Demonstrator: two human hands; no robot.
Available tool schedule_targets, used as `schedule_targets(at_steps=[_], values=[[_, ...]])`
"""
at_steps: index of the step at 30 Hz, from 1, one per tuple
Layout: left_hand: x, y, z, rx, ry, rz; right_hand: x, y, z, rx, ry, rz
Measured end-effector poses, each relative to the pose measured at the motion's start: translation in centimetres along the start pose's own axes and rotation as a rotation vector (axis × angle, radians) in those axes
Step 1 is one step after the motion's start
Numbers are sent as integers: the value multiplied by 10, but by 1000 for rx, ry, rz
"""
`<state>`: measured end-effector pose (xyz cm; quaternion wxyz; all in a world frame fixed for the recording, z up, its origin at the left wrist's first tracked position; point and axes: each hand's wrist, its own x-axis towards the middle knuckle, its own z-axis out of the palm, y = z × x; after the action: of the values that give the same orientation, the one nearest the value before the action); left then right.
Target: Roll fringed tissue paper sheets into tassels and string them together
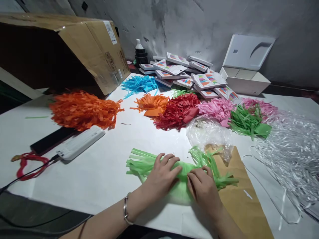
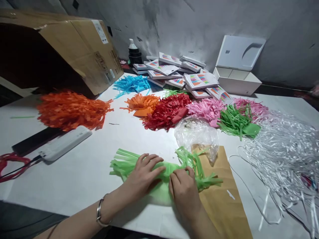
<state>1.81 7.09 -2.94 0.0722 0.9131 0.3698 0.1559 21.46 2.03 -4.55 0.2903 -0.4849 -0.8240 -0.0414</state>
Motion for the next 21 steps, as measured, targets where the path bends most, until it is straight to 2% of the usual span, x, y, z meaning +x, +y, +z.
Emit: schedule_targets(at_steps=[2, 7, 12, 17, 21], values=[[-4, 0, 5, 20, 59, 83, 2, -3, -3, 1, -11, 6], [-8, -5, 13, 8, 150, 139, -3, -6, -3, -115, -90, -81], [-20, -12, 11, 5, 72, 181, -15, -1, -3, -197, -161, -104], [-24, -12, 2, -64, -42, -21, -15, 4, -2, -85, -145, 62], [-7, -8, -8, -8, -140, -223, -6, 3, 3, -195, -166, 183]])
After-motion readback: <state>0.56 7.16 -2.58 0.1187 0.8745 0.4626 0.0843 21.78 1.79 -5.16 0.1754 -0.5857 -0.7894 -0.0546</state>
